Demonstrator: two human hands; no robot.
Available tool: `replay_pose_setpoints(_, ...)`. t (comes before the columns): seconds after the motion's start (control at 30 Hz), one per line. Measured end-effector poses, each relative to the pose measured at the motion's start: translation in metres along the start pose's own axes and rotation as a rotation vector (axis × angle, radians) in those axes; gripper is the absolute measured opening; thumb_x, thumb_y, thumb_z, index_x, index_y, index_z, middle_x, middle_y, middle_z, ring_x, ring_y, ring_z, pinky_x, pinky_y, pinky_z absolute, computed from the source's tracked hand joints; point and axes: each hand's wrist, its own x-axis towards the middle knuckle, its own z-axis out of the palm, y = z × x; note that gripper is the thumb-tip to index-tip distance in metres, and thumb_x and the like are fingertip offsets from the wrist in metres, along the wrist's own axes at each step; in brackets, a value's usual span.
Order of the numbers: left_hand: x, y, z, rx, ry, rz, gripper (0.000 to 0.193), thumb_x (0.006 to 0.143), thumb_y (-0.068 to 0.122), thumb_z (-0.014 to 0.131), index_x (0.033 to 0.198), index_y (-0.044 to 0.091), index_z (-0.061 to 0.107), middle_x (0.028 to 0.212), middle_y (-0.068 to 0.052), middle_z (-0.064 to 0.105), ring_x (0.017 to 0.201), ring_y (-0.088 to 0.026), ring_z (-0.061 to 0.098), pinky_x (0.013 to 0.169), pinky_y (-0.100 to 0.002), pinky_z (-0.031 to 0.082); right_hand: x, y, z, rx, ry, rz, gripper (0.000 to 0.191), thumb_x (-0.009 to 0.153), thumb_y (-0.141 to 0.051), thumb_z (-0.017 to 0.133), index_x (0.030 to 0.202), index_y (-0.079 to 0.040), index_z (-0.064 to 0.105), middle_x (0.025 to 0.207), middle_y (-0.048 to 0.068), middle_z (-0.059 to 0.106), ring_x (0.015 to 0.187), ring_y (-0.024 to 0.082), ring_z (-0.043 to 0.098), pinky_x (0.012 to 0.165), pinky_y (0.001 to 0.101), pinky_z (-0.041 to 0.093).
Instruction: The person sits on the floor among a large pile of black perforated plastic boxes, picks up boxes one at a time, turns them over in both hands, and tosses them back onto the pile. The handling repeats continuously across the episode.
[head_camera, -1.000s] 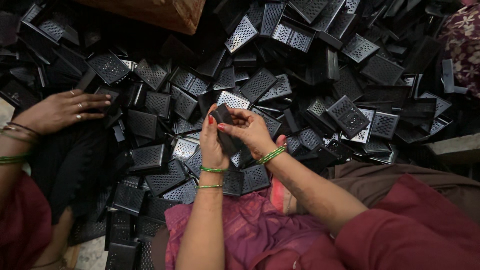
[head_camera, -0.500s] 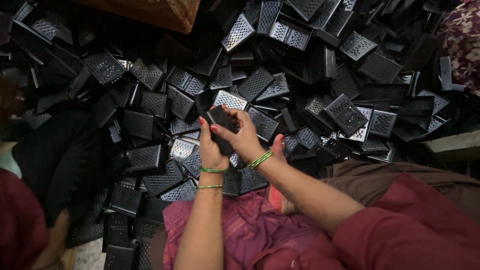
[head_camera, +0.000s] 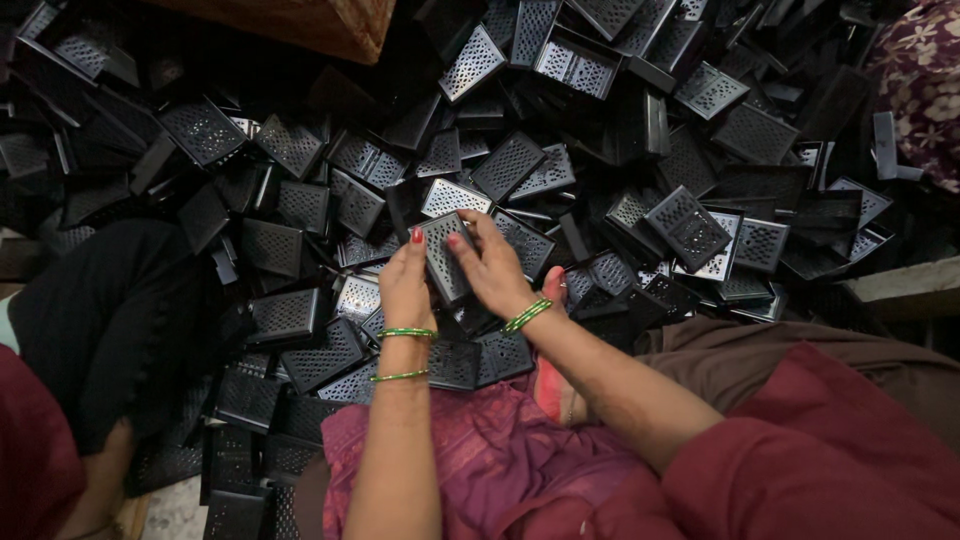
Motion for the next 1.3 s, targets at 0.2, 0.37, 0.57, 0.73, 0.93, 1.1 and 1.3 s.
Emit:
replay_pose_setpoints(0.2, 0.006, -0.009, -0.007, 0.100, 0.097, 0.024, 0.038, 0.096, 0.033, 0.072, 0.103, -0.004, 0.073, 0.094, -0.005, 0.074, 0.078, -0.009, 0.066, 0.072, -0.024, 0.054, -0.001, 0.006, 0.005, -0.033, 0.104, 0.106, 0.030, 0.107, -0.026, 0.054, 0.128, -0.004, 0.057, 0.087, 0.013, 0.068, 0.075, 0.023, 0.067, 0.070, 0.0361, 0.053)
replay_pose_setpoints(0.37, 0.007, -0.011, -0.009, 0.160, 0.141, 0.009, 0.039, 0.095, 0.032, 0.076, 0.106, -0.005, 0.074, 0.088, -0.004, 0.071, 0.068, -0.009, 0.060, 0.062, -0.024, 0.048, -0.005, 0.014, 0.006, -0.054, 0.128, 0.092, 0.029, 0.108, -0.025, 0.054, 0.127, -0.003, 0.056, 0.088, 0.012, 0.067, 0.078, 0.022, 0.066, 0.072, 0.0351, 0.052)
replay_pose_setpoints(0.57, -0.006, 0.005, 0.009, -0.212, -0.080, -0.078, 0.055, 0.103, 0.053, 0.057, 0.122, 0.002, 0.062, 0.106, -0.006, 0.072, 0.089, -0.017, 0.067, 0.079, -0.031, 0.053, 0.001, 0.015, 0.014, 0.473, 0.005, 0.102, 0.029, 0.110, -0.022, 0.057, 0.130, -0.001, 0.059, 0.109, 0.012, 0.066, 0.098, 0.018, 0.062, 0.087, 0.0313, 0.052)
replay_pose_setpoints(0.73, -0.017, 0.023, 0.025, -0.285, -0.181, -0.207, 0.073, 0.101, 0.065, 0.038, 0.131, 0.003, 0.060, 0.123, -0.010, 0.069, 0.112, -0.023, 0.068, 0.102, -0.037, 0.053, -0.006, -0.011, 0.003, -0.094, 0.014, -0.133, 0.049, 0.105, -0.034, 0.064, 0.142, -0.003, 0.054, 0.128, 0.016, 0.056, 0.114, 0.028, 0.060, 0.098, 0.0377, 0.051)
replay_pose_setpoints(0.93, -0.024, 0.031, 0.034, -0.035, -0.168, -0.102, 0.070, 0.100, 0.064, 0.036, 0.144, 0.011, 0.053, 0.126, -0.009, 0.066, 0.111, -0.020, 0.066, 0.099, -0.037, 0.054, 0.007, -0.043, -0.029, -0.109, -0.205, -0.135, 0.085, 0.084, -0.049, 0.082, 0.150, -0.006, 0.051, 0.133, 0.014, 0.056, 0.122, 0.029, 0.058, 0.100, 0.0397, 0.051)
replay_pose_setpoints(1.1, -0.028, 0.031, 0.043, -0.024, -0.282, 0.011, 0.068, 0.103, 0.064, 0.036, 0.142, 0.009, 0.051, 0.123, -0.013, 0.066, 0.108, -0.023, 0.068, 0.095, -0.038, 0.056, 0.016, -0.044, -0.039, 0.198, -0.316, 0.166, 0.082, 0.069, -0.038, 0.091, 0.140, -0.010, 0.061, 0.130, 0.006, 0.060, 0.113, 0.019, 0.063, 0.087, 0.0341, 0.060)
replay_pose_setpoints(1.3, -0.032, 0.031, 0.041, 0.084, -0.267, 0.042, 0.071, 0.103, 0.064, 0.035, 0.141, 0.008, 0.052, 0.122, -0.012, 0.067, 0.111, -0.022, 0.067, 0.099, -0.036, 0.055, 0.015, -0.029, -0.040, 0.346, -0.321, 0.187, 0.078, 0.069, -0.026, 0.092, 0.139, -0.006, 0.065, 0.126, 0.005, 0.066, 0.106, 0.014, 0.060, 0.083, 0.0290, 0.060)
